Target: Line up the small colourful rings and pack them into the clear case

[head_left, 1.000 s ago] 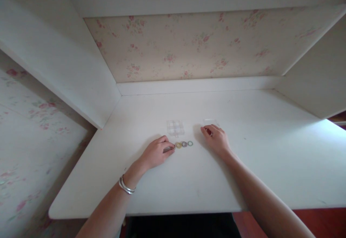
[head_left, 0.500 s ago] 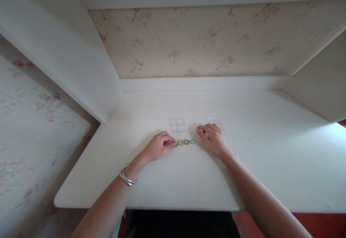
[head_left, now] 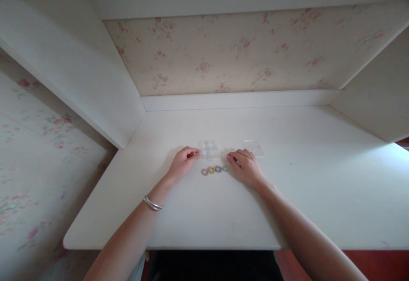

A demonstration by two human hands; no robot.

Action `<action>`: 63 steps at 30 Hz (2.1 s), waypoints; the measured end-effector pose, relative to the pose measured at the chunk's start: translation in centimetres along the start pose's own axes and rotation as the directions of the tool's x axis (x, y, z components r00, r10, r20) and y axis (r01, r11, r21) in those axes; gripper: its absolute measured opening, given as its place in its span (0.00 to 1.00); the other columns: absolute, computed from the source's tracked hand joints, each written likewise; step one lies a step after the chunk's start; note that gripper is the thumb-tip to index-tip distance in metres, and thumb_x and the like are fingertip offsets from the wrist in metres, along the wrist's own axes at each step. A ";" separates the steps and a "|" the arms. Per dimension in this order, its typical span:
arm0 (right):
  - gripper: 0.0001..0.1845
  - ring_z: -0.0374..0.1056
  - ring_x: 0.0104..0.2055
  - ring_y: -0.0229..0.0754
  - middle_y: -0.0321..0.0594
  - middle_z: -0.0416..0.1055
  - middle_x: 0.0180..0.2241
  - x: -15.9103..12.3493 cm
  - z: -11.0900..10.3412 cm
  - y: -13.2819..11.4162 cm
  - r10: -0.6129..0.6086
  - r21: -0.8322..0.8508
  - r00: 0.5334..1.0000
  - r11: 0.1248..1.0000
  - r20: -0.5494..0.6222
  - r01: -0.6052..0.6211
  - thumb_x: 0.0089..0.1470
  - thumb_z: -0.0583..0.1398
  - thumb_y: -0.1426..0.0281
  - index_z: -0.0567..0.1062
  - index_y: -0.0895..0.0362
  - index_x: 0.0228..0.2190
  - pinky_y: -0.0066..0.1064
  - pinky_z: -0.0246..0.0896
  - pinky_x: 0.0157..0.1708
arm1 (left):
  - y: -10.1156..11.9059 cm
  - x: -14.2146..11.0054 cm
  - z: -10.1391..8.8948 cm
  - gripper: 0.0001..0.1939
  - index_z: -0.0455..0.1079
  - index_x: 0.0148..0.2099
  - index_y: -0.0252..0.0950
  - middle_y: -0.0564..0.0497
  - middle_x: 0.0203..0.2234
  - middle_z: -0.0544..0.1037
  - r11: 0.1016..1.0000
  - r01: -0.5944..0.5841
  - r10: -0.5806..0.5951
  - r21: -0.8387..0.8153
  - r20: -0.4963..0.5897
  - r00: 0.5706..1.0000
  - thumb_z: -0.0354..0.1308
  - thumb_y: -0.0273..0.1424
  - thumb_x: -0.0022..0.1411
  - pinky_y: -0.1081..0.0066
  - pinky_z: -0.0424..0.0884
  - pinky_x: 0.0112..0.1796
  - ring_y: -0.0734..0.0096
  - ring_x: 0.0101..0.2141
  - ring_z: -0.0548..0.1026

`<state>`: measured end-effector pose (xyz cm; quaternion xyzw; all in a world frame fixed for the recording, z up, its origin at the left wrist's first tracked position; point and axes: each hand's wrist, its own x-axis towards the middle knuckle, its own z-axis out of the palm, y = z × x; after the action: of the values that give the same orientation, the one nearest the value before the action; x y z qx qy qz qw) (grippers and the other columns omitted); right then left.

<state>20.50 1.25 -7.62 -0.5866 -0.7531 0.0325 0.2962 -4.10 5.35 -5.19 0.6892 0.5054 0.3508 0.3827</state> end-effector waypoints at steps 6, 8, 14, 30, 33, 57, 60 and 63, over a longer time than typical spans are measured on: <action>0.14 0.62 0.34 0.41 0.39 0.71 0.29 0.0 0.1 0.4 0.014 0.019 1.000 1.000 -0.023 -0.014 0.60 0.51 0.64 0.76 0.54 0.32 0.33 0.53 0.39 | -0.3 3.6 1.0 0.15 0.75 0.39 0.35 0.49 0.33 0.76 0.999 0.003 -0.001 0.046 -0.052 0.999 0.56 0.39 0.56 0.72 0.66 0.35 0.70 0.33 0.72; 0.14 0.62 0.34 0.41 0.39 0.71 0.29 0.0 0.1 0.6 0.016 0.024 1.000 1.000 -0.017 -0.016 0.60 0.51 0.65 0.76 0.54 0.32 0.33 0.53 0.39 | -0.2 4.5 1.2 0.14 0.75 0.39 0.35 0.49 0.33 0.77 0.997 0.001 0.004 0.079 -0.060 0.998 0.55 0.38 0.56 0.71 0.66 0.35 0.69 0.33 0.72; 0.14 0.63 0.34 0.41 0.39 0.72 0.29 0.0 0.2 0.8 0.014 0.038 1.000 0.999 -0.025 -0.013 0.59 0.52 0.64 0.76 0.54 0.32 0.33 0.54 0.39 | -0.4 4.7 0.8 0.14 0.76 0.39 0.37 0.50 0.34 0.78 0.993 -0.033 0.034 0.110 -0.008 0.999 0.53 0.38 0.58 0.71 0.66 0.36 0.69 0.34 0.73; 0.13 0.61 0.34 0.40 0.40 0.69 0.29 0.1 -1.2 -7.1 -0.275 0.043 0.934 0.961 0.227 0.273 0.60 0.52 0.65 0.76 0.53 0.34 0.33 0.48 0.37 | -1.1 -2.3 -2.7 0.17 0.74 0.40 0.37 0.49 0.34 0.77 0.997 0.004 -0.009 0.078 0.074 0.997 0.50 0.43 0.61 0.70 0.66 0.37 0.68 0.34 0.73; 0.12 0.60 0.35 0.40 0.40 0.68 0.31 0.5 -0.9 -8.1 -0.310 -0.005 0.905 0.945 0.290 0.326 0.59 0.53 0.66 0.77 0.52 0.35 0.33 0.46 0.37 | -1.0 -2.2 -2.6 0.17 0.74 0.39 0.37 0.50 0.34 0.77 0.997 -0.005 -0.002 0.078 0.090 0.996 0.50 0.42 0.61 0.70 0.66 0.37 0.68 0.34 0.73; 0.11 0.63 0.34 0.39 0.39 0.70 0.30 2.8 0.1 -5.6 -0.179 0.075 0.979 0.982 0.099 0.172 0.58 0.56 0.65 0.79 0.50 0.34 0.32 0.53 0.36 | 0.2 -3.9 -1.4 0.13 0.74 0.40 0.39 0.50 0.31 0.74 0.949 -0.218 0.163 0.229 0.234 0.959 0.48 0.36 0.64 0.72 0.65 0.35 0.71 0.30 0.71; 0.11 0.64 0.34 0.40 0.39 0.70 0.30 4.6 0.6 -4.6 -0.120 0.057 0.992 0.991 0.040 0.118 0.57 0.56 0.65 0.79 0.51 0.33 0.32 0.56 0.35 | 0.1 -4.4 -0.8 0.12 0.74 0.41 0.40 0.50 0.32 0.74 0.910 -0.266 0.176 0.318 0.285 0.942 0.50 0.36 0.63 0.72 0.66 0.36 0.71 0.31 0.71; 0.11 0.64 0.34 0.40 0.39 0.70 0.29 6.5 1.1 -4.3 -0.122 0.035 0.992 0.992 0.027 0.121 0.56 0.57 0.65 0.79 0.51 0.33 0.32 0.57 0.36 | 0.0 -4.6 -0.6 0.12 0.73 0.43 0.42 0.51 0.34 0.74 0.876 -0.300 0.183 0.379 0.313 0.932 0.49 0.36 0.63 0.71 0.66 0.37 0.70 0.33 0.72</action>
<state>15.39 6.10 -4.21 -0.5343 -0.7908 0.0354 0.2966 -5.72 1.04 -5.37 0.8544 0.4217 0.1827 0.2426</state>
